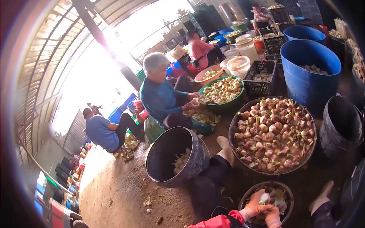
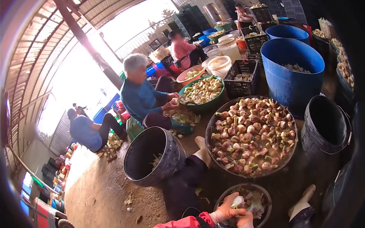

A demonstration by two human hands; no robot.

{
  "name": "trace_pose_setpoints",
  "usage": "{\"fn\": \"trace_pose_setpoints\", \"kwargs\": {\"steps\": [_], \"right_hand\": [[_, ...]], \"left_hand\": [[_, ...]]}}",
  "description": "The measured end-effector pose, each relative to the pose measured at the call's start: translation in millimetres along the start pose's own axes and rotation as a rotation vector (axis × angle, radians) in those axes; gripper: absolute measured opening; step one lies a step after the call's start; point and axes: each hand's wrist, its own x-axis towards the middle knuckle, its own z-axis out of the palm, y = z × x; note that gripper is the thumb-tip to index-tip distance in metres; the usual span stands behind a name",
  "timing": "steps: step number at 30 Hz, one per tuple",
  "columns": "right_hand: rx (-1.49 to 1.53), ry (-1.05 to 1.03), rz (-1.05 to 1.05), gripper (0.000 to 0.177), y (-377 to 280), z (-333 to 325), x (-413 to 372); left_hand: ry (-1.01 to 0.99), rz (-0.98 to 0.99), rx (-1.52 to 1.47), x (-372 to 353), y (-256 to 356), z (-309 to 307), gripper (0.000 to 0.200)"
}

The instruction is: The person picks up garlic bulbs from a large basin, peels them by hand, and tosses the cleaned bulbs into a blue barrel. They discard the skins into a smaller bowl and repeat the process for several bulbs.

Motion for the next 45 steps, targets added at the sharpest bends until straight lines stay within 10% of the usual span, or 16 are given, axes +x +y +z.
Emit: {"fn": "trace_pose_setpoints", "kwargs": {"steps": [9, 15, 22, 24, 28, 45], "right_hand": [[-0.296, 0.239, -0.07, 0.028, -37.8, -27.5, -15.9], [-0.398, 0.484, 0.074, 0.031, 24.4, -52.5, 1.3], [-0.646, 0.312, 0.379, 0.048, -0.7, -62.4, -14.4], [-0.502, 0.398, -0.241, 0.048, -6.6, -56.6, -17.4], [0.032, 0.089, -0.193, 0.046, -18.8, -28.7, -18.9], [1.104, 0.462, -0.147, 0.027, -32.2, -47.5, -25.1]], "left_hand": [[-0.192, -0.37, -0.982, 9.2, -12.5, -26.1, 0.048], [-0.316, -0.409, -0.998, -19.4, 20.1, -40.4, 0.056], [-0.293, -0.373, -1.034, -18.9, 15.3, -47.3, 0.045], [-0.401, -0.339, -0.844, -17.6, 23.5, -48.5, 0.048], [-0.529, -0.274, -0.705, -8.2, 26.2, -33.0, 0.055], [-0.065, -0.666, -1.47, 3.7, 12.5, -21.6, 0.041]]}}
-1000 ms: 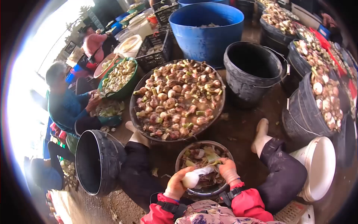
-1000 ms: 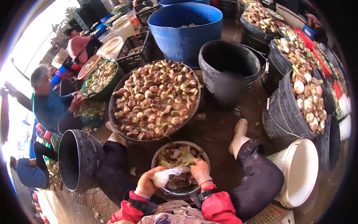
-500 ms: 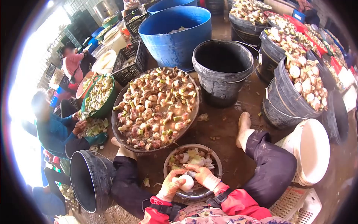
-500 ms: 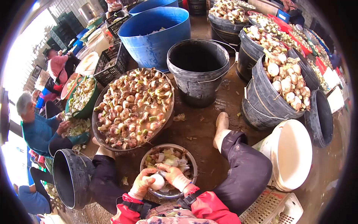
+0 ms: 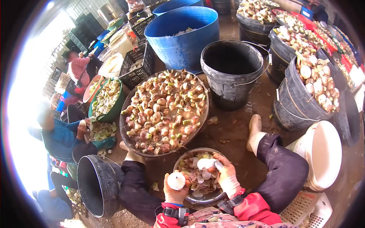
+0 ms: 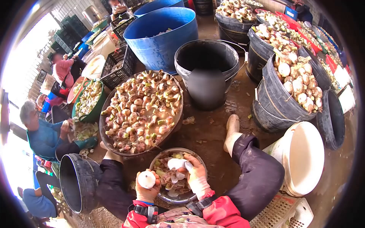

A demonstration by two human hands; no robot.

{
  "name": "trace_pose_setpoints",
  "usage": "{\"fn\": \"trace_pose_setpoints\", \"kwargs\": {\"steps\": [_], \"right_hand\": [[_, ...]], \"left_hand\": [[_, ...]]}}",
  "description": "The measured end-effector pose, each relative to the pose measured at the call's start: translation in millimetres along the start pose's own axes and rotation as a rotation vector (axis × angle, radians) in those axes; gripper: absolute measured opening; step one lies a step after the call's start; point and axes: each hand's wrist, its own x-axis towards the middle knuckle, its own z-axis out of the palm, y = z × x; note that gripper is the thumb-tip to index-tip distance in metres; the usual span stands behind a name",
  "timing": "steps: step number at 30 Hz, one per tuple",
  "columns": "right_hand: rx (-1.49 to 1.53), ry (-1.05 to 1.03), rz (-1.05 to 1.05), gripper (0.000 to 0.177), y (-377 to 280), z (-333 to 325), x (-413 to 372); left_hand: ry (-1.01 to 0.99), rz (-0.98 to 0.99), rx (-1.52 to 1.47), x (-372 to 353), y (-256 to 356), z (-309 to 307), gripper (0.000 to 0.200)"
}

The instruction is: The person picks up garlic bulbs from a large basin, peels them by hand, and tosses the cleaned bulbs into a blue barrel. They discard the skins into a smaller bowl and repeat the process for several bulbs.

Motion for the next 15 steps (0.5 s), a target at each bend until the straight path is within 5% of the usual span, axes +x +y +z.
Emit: {"fn": "trace_pose_setpoints", "kwargs": {"steps": [3, 5, 6, 7, 9, 12, 14, 15], "right_hand": [[-0.05, 0.051, 0.086, 0.025, 3.4, -15.7, 7.4], [-1.202, -0.329, -0.09, 0.029, 21.5, -30.8, 13.3], [-1.443, -0.3, -0.224, 0.03, 23.7, -17.2, 0.1], [-1.394, -0.343, -0.163, 0.028, 21.5, -3.5, -6.7], [-1.202, -0.501, -0.394, 0.026, 29.8, 6.5, -0.8], [-1.238, -0.437, -0.066, 0.019, 40.5, 17.7, -6.7], [-1.254, -0.512, -0.186, 0.018, 37.2, 9.8, -5.3], [-1.174, -0.499, -0.192, 0.018, 31.5, 12.0, -7.0]], "left_hand": [[-0.225, -0.036, -0.191, -1.3, 8.3, 2.0, 0.04], [-0.175, -0.007, -0.149, -4.6, 10.5, 2.7, 0.043], [-0.15, 0.0, -0.072, -5.0, 10.5, 1.2, 0.045], [-0.126, 0.005, 0.003, -5.1, 9.6, -0.4, 0.046], [-0.059, 0.014, 0.075, -6.4, 3.5, -2.6, 0.047], [0.158, 0.072, 0.229, -7.5, -15.8, -5.2, 0.048], [0.025, 0.52, 1.096, 4.9, -27.1, -28.9, 0.047], [0.091, 0.057, 0.307, 6.8, -19.4, -19.2, 0.042]]}}
